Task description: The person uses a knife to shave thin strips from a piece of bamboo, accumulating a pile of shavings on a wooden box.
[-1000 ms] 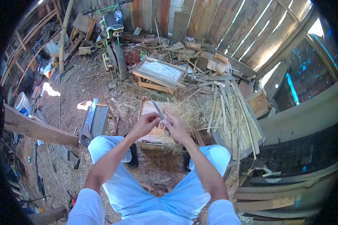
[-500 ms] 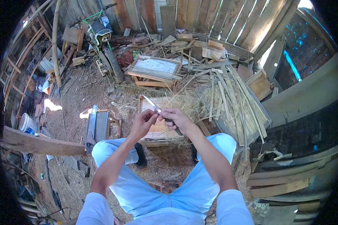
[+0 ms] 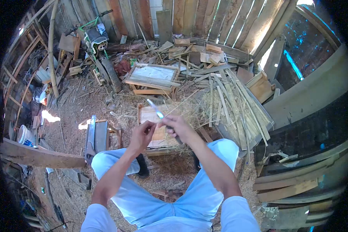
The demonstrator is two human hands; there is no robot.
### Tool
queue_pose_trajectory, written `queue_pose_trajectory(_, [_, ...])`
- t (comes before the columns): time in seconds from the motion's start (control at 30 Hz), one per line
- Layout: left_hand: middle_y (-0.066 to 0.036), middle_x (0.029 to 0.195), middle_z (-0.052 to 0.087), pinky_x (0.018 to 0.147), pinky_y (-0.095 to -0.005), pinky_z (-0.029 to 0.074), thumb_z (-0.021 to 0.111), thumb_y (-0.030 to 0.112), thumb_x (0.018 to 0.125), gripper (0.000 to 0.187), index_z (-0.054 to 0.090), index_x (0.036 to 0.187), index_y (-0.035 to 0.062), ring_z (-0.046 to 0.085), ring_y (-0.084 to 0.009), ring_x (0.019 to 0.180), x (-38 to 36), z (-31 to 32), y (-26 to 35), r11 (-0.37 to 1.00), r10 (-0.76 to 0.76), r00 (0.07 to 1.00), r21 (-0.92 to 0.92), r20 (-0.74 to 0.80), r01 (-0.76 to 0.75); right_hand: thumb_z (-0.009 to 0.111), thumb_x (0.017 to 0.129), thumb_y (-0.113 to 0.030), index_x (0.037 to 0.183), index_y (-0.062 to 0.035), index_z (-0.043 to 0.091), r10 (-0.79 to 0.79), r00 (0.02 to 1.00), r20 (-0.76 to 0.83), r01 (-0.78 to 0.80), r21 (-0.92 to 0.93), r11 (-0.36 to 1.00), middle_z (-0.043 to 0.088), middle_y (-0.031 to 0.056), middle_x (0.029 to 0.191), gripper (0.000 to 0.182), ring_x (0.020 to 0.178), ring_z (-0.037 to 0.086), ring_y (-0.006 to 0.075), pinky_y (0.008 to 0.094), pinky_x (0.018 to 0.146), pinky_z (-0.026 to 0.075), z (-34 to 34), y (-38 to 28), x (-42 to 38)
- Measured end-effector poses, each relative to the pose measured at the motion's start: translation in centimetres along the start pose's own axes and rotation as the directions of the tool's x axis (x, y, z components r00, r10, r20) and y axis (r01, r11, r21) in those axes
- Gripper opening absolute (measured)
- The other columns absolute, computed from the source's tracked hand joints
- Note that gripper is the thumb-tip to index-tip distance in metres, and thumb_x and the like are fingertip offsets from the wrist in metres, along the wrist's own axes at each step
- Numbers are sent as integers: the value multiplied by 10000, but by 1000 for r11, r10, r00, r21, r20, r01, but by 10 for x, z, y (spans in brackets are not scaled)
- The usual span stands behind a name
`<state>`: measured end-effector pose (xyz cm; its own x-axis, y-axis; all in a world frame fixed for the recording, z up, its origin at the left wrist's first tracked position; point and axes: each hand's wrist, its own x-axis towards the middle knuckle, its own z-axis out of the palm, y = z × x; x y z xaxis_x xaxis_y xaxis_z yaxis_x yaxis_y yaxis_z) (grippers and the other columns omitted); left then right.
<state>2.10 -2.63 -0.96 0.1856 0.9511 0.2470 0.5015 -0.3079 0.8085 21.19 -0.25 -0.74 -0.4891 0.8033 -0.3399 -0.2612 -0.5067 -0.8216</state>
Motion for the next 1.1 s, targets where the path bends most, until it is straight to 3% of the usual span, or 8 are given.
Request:
queue_pose_trajectory(0.03, [-135, 667, 624, 499, -289, 446, 622, 67, 833, 71, 616, 877, 12, 587, -166, 528, 0, 4, -3, 996, 82, 995, -21, -62, -83, 516, 931, -195, 1220, -24, 508, 1, 1000, 9, -1, 8, 1000, 517, -20, 788, 336, 516, 375, 13, 142, 387, 293, 5, 3, 1])
queue_pose_trajectory(0.1, [-133, 671, 626, 504, -291, 452, 619, 66, 834, 70, 614, 879, 12, 596, -172, 537, -2, 3, -1, 999, 41, 999, 7, -35, -41, 522, 932, -205, 1116, 19, 561, -37, 998, -42, 42, 122, 992, 530, -8, 777, 292, 519, 381, 26, 153, 393, 284, 16, 6, 1])
queue_pose_trajectory(0.23, [-131, 678, 628, 523, -298, 468, 611, 75, 842, 73, 608, 882, 14, 614, -188, 562, 2, 3, 1, 997, 74, 995, 31, -64, -72, 524, 931, -207, 1120, 19, 561, -19, 1000, 13, 18, 103, 994, 530, -10, 772, 297, 521, 386, 27, 150, 395, 287, 3, -9, 2])
queue_pose_trajectory(0.33, [-150, 704, 629, 530, -330, 482, 617, 82, 831, 72, 605, 863, 20, 625, -261, 585, 0, 2, 1, 995, 98, 993, 9, -63, -97, 522, 929, -191, 1078, 28, 568, -66, 979, -191, 96, 152, 984, 535, -10, 779, 269, 518, 387, 30, 143, 396, 292, -20, -19, -2])
queue_pose_trajectory(0.47, [-147, 730, 635, 530, -337, 483, 607, 82, 835, 63, 595, 857, 24, 629, -273, 602, -1, -1, 1, 991, 122, 992, 64, -45, -119, 524, 924, -185, 1058, 3, 577, -118, 962, -248, 159, 156, 975, 518, -19, 752, 237, 516, 392, 25, 145, 385, 285, -40, -36, -9])
queue_pose_trajectory(0.77, [-132, 786, 646, 556, -364, 499, 611, 52, 814, 58, 589, 866, 43, 632, -304, 661, -1, 5, -2, 956, 239, 967, 194, -90, -218, 518, 918, -168, 1121, -48, 554, 92, 995, -32, -86, 157, 984, 520, -8, 793, 239, 509, 362, 27, 154, 389, 283, 4, -1, -10])
queue_pose_trajectory(0.87, [-119, 805, 648, 573, -359, 508, 610, 30, 805, 75, 592, 876, 48, 634, -298, 692, -2, -3, -3, 943, 268, 956, 235, -116, -236, 502, 926, -159, 1177, -38, 517, -52, 995, -83, 76, 329, 941, 494, -14, 784, 279, 517, 361, 26, 158, 389, 281, -29, -23, -7])
queue_pose_trajectory(1.1, [-110, 791, 656, 571, -335, 504, 628, 35, 802, 69, 625, 870, 51, 644, -268, 673, -1, -3, -1, 897, 365, 924, 309, -111, -317, 479, 935, -152, 1247, -16, 462, -92, 993, -73, 112, 366, 924, 473, -26, 788, 340, 521, 361, 26, 161, 381, 283, -50, -33, -14])
